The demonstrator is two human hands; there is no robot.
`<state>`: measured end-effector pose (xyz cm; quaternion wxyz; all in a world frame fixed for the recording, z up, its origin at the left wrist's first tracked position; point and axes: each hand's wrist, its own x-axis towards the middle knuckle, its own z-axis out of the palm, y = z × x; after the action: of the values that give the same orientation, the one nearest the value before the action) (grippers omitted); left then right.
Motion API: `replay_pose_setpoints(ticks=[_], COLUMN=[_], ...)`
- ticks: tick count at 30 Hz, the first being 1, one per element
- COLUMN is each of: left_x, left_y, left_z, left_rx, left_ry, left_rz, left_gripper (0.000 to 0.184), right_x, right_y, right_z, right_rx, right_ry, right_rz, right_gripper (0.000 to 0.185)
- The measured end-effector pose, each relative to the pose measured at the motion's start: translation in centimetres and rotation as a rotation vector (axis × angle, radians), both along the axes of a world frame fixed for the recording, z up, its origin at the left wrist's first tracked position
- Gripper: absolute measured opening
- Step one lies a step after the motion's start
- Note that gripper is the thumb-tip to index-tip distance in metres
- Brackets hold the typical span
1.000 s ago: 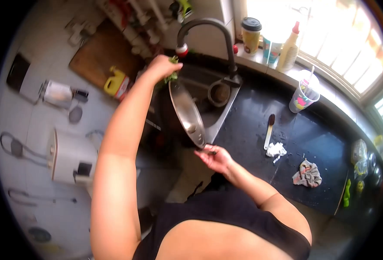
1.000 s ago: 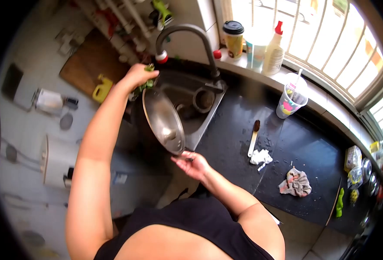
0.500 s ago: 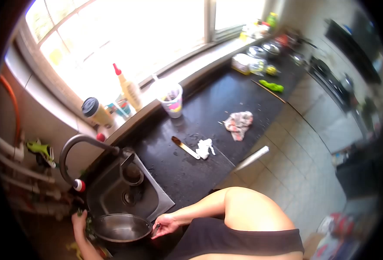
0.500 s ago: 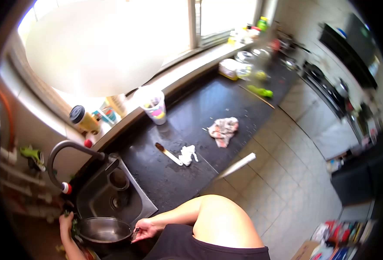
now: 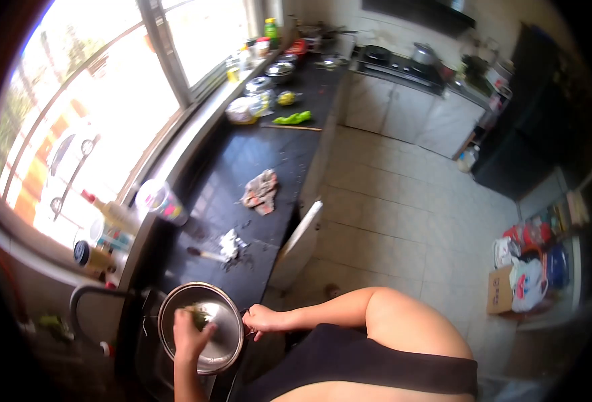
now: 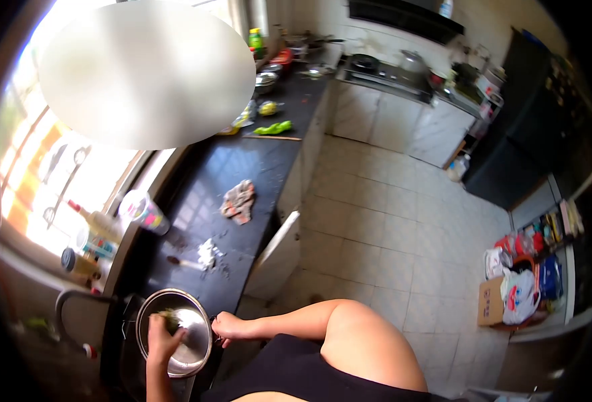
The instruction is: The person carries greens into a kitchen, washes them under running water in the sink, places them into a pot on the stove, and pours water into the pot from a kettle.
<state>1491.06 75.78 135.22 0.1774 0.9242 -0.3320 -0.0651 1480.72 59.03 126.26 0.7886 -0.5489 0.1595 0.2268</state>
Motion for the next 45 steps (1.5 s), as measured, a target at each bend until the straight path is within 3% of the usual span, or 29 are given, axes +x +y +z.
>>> replay_pose_setpoints(ticks=[1,2,4,6,7,8,11,12,14,16,18,20,22,24,25,26,28,30,32,34,35,38,41,44,45], left_x=[-0.4,-0.7,-0.6,-0.8,-1.0,-1.2,-1.0,-1.3,-1.4,-2.8,-2.8,-1.7,-0.8,1.2,2.5,4.3,5.3,5.4,6.6,8.3,8.1,7.8,9.1,9.8,10.1], left_y=[-2.4,-5.2,-11.1,-17.6,-21.1,-23.9,-33.9,-37.7,-44.4,-49.7,-55.6,-61.6,-67.9,-74.7,-78.3,-81.4,-87.5,-93.5,-100.5,-107.1,-110.3,-118.4,-127.0,-134.6,-137.0], left_z=[-0.4,0.2,1.4,2.8,3.2,3.9,2.0,1.6,1.3,2.9,3.4,4.3,4.1,3.4,2.5,0.7,-1.0,1.3,1.5,0.7,0.7,1.0,-1.9,-2.4,-1.9], left_rx=[0.2,0.201,0.049,-0.216,-0.331,-0.437,-0.671,-0.548,-0.061,-0.018,-0.247,-0.427,-0.663,-0.669,-0.572,-0.347,-0.225,-0.249,-0.456,-0.478,-0.426,-0.195,-0.198,-0.319,-0.317], left_ry=[0.001,-0.019,-0.019,-0.138,-0.075,-0.009,-0.238,-0.262,-0.03,-0.362,0.115,-0.011,0.171,0.021,0.117,0.048,0.035,0.035,0.513,0.314,0.384,-0.214,0.108,0.398,0.126], left_rz=[-0.106,-0.172,-0.197,-0.213,-0.164,-0.116,-0.195,-0.212,-0.342,-0.789,-0.672,-0.695,-0.546,-0.63,-0.71,-0.838,-0.952,-1.053,-1.022,-1.156,-1.11,-1.194,-1.177,-0.868,-0.919], left_gripper=[0.059,0.063,0.056,0.025,0.019,0.015,0.012,0.014,0.014,0.026,0.03,0.022,0.014,0.018,0.022,0.027,0.033,0.04,0.044,0.05,0.056,0.054,0.051,0.054,0.058], right_x=[-0.9,-1.7,-3.4,-5.2,-5.8,-6.5,-9.2,-9.8,-10.9,-11.4,-11.2,-10.4,-9.2,-8.4,-7.9,-7.4,-6.2,-5.7,-5.2,-4.8,-4.5,-3.9,-3.4,-2.1,-1.5], right_y=[-2.4,-4.9,-10.2,-15.7,-18.7,-21.7,-30.9,-33.7,-39.5,-44.9,-49.5,-54.0,-59.2,-64.7,-67.6,-70.3,-75.6,-81.1,-86.2,-90.8,-93.4,-101.9,-111.0,-120.2,-123.2], right_z=[0.3,0.7,0.4,-0.2,-0.4,-0.5,1.5,1.3,1.4,1.1,0.5,0.1,-0.3,-0.8,-0.9,-0.4,0.2,1.6,2.2,2.8,3.0,2.7,1.6,2.8,2.6], right_rx=[-0.002,0.001,-0.026,-0.011,-0.002,-0.008,-0.051,-0.031,-0.028,-0.086,-0.06,-0.027,-0.011,0.036,0.04,0.019,-0.004,-0.018,0.01,0.037,0.056,0.026,-0.003,0.03,0.014], right_ry=[-0.003,-0.011,-0.045,-0.09,-0.113,-0.124,-0.157,-0.182,-0.181,-0.186,-0.144,-0.156,-0.078,-0.057,-0.055,-0.024,-0.018,0.025,0.015,-0.009,-0.034,-0.065,-0.07,-0.029,-0.031], right_rz=[-0.046,-0.09,-0.199,-0.277,-0.332,-0.363,-0.465,-0.499,-0.549,-0.564,-0.674,-0.818,-0.892,-0.879,-0.894,-0.921,-0.974,-0.991,-1.061,-1.139,-1.204,-1.252,-1.197,-1.162,-1.149], right_gripper=[0.032,0.032,0.032,0.031,0.031,0.031,0.026,0.022,0.02,0.021,0.02,0.025,0.024,0.014,0.014,0.017,0.021,0.026,0.028,0.024,0.019,0.017,0.017,0.017,0.017])
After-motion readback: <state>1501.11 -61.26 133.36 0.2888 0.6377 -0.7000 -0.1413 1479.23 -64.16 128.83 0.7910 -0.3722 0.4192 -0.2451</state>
